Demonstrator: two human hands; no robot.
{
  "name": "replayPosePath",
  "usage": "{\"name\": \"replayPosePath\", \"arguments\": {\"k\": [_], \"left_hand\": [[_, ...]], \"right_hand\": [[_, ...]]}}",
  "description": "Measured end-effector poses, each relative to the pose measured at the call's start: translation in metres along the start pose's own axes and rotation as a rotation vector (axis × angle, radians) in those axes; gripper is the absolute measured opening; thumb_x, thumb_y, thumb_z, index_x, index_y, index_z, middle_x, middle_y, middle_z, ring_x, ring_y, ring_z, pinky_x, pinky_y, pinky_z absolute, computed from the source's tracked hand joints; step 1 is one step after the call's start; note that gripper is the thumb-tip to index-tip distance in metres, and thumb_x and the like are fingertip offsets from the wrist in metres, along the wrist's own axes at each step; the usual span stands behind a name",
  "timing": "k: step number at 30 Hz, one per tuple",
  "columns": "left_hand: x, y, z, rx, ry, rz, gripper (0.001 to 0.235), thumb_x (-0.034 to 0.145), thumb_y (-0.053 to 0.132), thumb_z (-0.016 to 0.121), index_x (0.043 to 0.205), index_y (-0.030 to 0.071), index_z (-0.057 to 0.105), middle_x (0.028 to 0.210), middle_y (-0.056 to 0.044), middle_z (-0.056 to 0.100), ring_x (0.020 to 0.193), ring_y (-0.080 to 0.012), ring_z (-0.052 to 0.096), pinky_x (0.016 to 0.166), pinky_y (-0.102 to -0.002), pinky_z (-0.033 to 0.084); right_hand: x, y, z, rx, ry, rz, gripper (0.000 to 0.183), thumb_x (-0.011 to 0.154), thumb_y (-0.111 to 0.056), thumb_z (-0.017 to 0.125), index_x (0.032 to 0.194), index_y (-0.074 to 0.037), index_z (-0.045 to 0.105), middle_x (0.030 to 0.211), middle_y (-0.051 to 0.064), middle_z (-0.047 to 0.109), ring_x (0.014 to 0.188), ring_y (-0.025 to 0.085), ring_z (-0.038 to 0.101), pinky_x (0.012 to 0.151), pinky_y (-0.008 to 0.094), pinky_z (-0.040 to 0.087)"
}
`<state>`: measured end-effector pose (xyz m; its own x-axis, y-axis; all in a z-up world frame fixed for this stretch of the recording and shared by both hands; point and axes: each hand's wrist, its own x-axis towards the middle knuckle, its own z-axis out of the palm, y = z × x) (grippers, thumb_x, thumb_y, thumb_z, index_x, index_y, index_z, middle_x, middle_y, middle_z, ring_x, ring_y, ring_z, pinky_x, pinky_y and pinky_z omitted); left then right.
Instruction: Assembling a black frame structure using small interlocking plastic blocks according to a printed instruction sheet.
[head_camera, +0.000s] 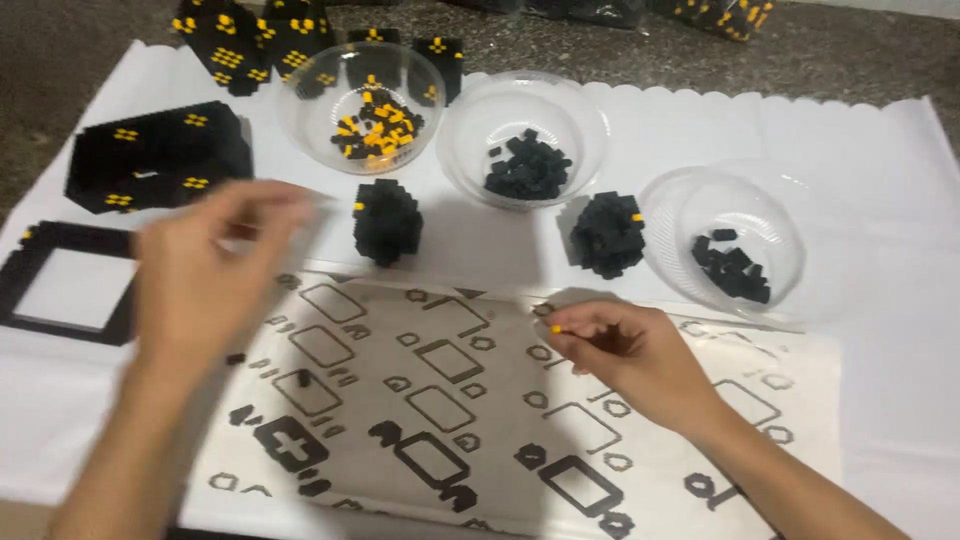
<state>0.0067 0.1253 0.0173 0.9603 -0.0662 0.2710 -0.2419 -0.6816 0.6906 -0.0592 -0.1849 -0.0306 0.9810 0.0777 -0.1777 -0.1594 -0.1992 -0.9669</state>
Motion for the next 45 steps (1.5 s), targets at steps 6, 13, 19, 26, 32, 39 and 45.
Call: {"name": "replayPosePath", "arguments": {"k": [6,13,19,26,32,39,45], "left_hand": [[0.013,-0.073,-0.006,0.47,0.156,0.034,0.023,0.092,0.019,0.061,0.108,0.004,0.068,0.099,-0.016,0.067,0.09,-0.0361,0.06,0.076,-0.046,0.044],[0.015,-0.086,-0.004,0.499,0.049,-0.143,0.03,0.091,0.02,0.061,0.115,0.003,0.063,0.1,-0.021,0.062,0.092,-0.0436,0.056,0.076,-0.054,0.043],[0.014,-0.084,0.004,0.427,0.036,-0.018,0.03,0.095,0.009,0.04,0.114,-0.002,0.06,0.101,-0.028,0.057,0.094,-0.0469,0.052,0.079,-0.053,0.041],[-0.019,-0.016,-0.015,0.291,0.019,0.164,0.019,0.093,-0.003,0.047,0.111,-0.005,0.051,0.103,-0.02,0.043,0.094,-0.0373,0.05,0.077,-0.045,0.041],[-0.072,0.022,0.008,-0.056,0.016,0.447,0.025,0.097,0.006,0.036,0.091,0.0,0.059,0.084,-0.011,0.061,0.073,-0.0265,0.057,0.07,-0.041,0.042],[-0.15,0.031,0.029,-0.118,-0.158,0.101,0.023,0.08,0.014,0.062,0.102,0.017,0.068,0.089,0.001,0.07,0.073,-0.0132,0.067,0.067,-0.027,0.058],[-0.164,0.038,0.047,-0.69,-0.43,-1.139,0.051,0.069,-0.024,0.072,0.11,0.005,0.077,0.086,-0.02,0.064,0.07,-0.0326,0.064,0.073,-0.039,0.063]], "right_hand": [[0.002,0.006,0.005,-0.034,0.0,-0.026,0.008,0.076,-0.001,0.074,0.084,-0.002,0.074,0.072,0.008,0.074,0.061,0.012,0.063,0.055,0.022,0.052],[-0.007,-0.009,0.017,-0.233,-0.058,-0.39,0.019,0.075,-0.003,0.075,0.062,-0.008,0.062,0.07,0.002,0.065,0.052,0.007,0.045,0.045,0.02,0.033],[-0.011,-0.001,0.02,-0.419,0.033,-0.569,0.017,0.075,-0.008,0.074,0.064,-0.008,0.061,0.074,0.001,0.066,0.056,0.007,0.05,0.047,0.017,0.038],[-0.008,-0.003,0.013,-0.67,-0.013,-0.737,0.012,0.079,-0.019,0.071,0.08,-0.008,0.066,0.079,0.0,0.067,0.075,0.016,0.061,0.07,0.026,0.05],[-0.009,-0.006,0.0,-0.66,-0.083,-0.484,0.02,0.076,-0.023,0.073,0.094,-0.014,0.069,0.101,-0.005,0.072,0.068,0.008,0.059,0.056,0.022,0.046],[-0.007,-0.002,-0.006,-0.488,-0.133,-0.243,0.014,0.077,-0.011,0.076,0.09,-0.017,0.071,0.074,-0.004,0.054,0.049,0.009,0.04,0.046,0.021,0.036],[-0.006,-0.009,-0.002,-0.439,-0.157,-0.257,0.015,0.076,-0.007,0.072,0.087,-0.017,0.069,0.099,-0.002,0.072,0.055,0.008,0.044,0.046,0.021,0.039]]}}
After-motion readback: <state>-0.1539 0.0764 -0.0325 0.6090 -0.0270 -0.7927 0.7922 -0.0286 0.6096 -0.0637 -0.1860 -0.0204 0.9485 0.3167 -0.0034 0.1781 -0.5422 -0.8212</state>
